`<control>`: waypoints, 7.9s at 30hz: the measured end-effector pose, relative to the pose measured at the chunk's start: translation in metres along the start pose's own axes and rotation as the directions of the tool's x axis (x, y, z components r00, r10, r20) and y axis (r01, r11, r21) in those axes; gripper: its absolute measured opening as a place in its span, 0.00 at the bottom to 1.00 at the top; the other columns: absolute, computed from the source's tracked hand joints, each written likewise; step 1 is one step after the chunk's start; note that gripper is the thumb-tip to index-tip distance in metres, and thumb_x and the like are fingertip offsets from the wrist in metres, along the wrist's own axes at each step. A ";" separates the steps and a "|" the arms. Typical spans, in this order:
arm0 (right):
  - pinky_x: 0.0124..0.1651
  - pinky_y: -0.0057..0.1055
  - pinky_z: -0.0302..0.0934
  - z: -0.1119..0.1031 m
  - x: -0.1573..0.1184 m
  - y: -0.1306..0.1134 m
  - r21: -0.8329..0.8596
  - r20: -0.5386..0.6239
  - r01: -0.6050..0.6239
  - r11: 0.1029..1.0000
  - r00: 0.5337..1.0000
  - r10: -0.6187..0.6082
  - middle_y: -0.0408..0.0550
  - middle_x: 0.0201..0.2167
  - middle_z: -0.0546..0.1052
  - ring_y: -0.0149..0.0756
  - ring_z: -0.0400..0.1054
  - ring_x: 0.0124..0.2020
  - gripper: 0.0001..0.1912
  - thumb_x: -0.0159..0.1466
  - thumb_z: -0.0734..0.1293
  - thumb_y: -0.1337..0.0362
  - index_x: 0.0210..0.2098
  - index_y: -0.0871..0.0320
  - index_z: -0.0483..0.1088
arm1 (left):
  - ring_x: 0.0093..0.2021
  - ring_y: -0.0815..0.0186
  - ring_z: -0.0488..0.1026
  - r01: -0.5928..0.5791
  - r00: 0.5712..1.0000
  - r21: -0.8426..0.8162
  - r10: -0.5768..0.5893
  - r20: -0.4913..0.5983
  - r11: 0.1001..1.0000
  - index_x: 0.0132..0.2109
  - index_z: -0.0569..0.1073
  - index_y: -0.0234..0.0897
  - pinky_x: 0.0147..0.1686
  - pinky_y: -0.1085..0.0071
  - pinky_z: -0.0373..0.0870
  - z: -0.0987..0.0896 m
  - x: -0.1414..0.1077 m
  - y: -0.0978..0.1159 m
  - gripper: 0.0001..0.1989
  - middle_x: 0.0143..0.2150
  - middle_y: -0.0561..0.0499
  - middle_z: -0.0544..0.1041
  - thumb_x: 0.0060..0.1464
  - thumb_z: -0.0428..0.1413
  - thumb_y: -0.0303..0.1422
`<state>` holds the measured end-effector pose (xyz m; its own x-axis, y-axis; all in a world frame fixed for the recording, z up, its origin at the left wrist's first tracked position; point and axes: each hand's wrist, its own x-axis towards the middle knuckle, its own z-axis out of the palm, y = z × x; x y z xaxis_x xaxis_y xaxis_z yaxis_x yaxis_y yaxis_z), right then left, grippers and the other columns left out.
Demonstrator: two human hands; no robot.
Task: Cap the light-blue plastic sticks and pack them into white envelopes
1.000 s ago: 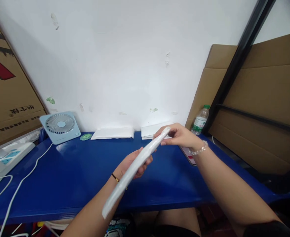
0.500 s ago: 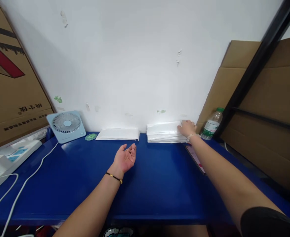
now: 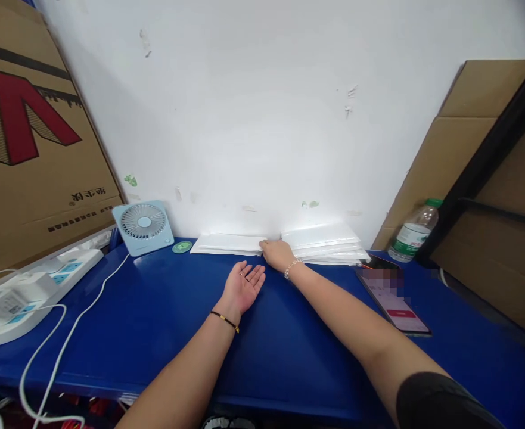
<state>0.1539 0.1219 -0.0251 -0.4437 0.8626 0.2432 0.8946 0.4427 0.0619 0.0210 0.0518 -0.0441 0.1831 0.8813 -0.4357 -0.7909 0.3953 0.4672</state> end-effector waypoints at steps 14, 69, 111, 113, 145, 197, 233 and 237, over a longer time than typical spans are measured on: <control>0.58 0.41 0.55 -0.033 -0.151 0.010 0.557 -0.095 0.130 0.820 0.991 -0.092 0.52 0.61 0.61 0.45 0.57 0.60 0.35 0.55 0.67 0.58 0.61 0.54 0.56 | 0.40 0.66 0.75 -0.344 0.939 -0.101 0.341 -0.047 0.933 0.43 0.68 0.39 0.41 0.71 0.72 0.022 -0.016 -0.016 0.12 0.39 0.50 0.75 0.50 0.58 0.32; 0.44 0.35 0.60 -0.007 -0.147 0.087 0.602 0.029 -0.131 0.788 0.989 0.142 0.50 0.40 0.73 0.39 0.66 0.41 0.11 0.59 0.66 0.58 0.38 0.56 0.75 | 0.38 0.63 0.71 -0.549 0.799 0.595 -0.162 0.579 -0.587 0.42 0.74 0.39 0.36 0.71 0.65 0.024 -0.005 0.009 0.16 0.39 0.49 0.75 0.50 0.51 0.43; 0.46 0.34 0.54 -0.016 -0.145 0.086 0.538 0.159 -0.056 0.841 0.987 -0.036 0.46 0.38 0.69 0.38 0.63 0.42 0.06 0.55 0.69 0.62 0.34 0.55 0.74 | 0.36 0.63 0.71 -0.603 0.769 0.595 -0.188 0.612 -0.532 0.37 0.74 0.39 0.31 0.72 0.62 0.025 -0.003 -0.024 0.14 0.35 0.50 0.76 0.49 0.53 0.44; 0.47 0.35 0.53 -0.014 -0.145 0.086 0.526 0.162 -0.062 0.848 0.986 -0.028 0.46 0.37 0.69 0.37 0.64 0.41 0.06 0.56 0.69 0.61 0.32 0.56 0.73 | 0.35 0.63 0.71 -0.592 0.776 0.589 -0.189 0.602 -0.550 0.35 0.74 0.39 0.29 0.71 0.61 0.025 -0.002 -0.025 0.13 0.34 0.50 0.76 0.50 0.52 0.42; 0.35 0.28 0.58 0.000 -0.147 0.111 0.536 0.045 -0.245 0.808 0.964 0.262 0.46 0.32 0.72 0.32 0.64 0.31 0.07 0.54 0.68 0.64 0.33 0.58 0.73 | 0.40 0.60 0.70 -0.523 0.778 0.591 -0.059 0.626 -0.614 0.40 0.72 0.40 0.36 0.68 0.64 0.016 0.009 -0.013 0.12 0.38 0.48 0.73 0.52 0.51 0.40; 0.33 0.26 0.57 -0.026 -0.153 0.080 0.640 0.073 -0.049 0.766 0.997 0.003 0.45 0.31 0.70 0.31 0.63 0.31 0.08 0.59 0.66 0.59 0.30 0.59 0.70 | 0.34 0.66 0.70 -0.675 0.684 0.551 -0.136 0.717 -0.491 0.37 0.75 0.41 0.31 0.71 0.62 0.025 -0.008 -0.018 0.14 0.34 0.53 0.75 0.55 0.50 0.43; 0.29 0.28 0.63 -0.030 -0.153 0.085 0.885 0.209 -0.259 0.387 0.963 0.168 0.46 0.24 0.75 0.29 0.68 0.23 0.18 0.53 0.70 0.54 0.34 0.63 0.74 | 0.29 0.66 0.70 -0.599 0.775 0.597 -0.197 0.601 -0.533 0.31 0.75 0.39 0.27 0.72 0.59 0.030 -0.009 -0.014 0.12 0.30 0.52 0.76 0.51 0.53 0.42; 0.32 0.29 0.63 -0.023 -0.157 0.111 0.803 0.193 -0.311 0.509 0.943 0.271 0.48 0.26 0.76 0.31 0.68 0.27 0.17 0.53 0.70 0.55 0.33 0.63 0.75 | 0.40 0.60 0.70 -0.604 0.740 0.554 -0.144 0.658 -0.573 0.38 0.75 0.40 0.36 0.69 0.64 0.024 0.005 -0.020 0.14 0.38 0.49 0.75 0.48 0.56 0.43</control>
<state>0.3242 0.0305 -0.0339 -0.1861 0.9808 0.0589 0.5495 0.1536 -0.8213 0.0513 0.0545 -0.0375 0.6332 0.7652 0.1164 0.6659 -0.6152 0.4220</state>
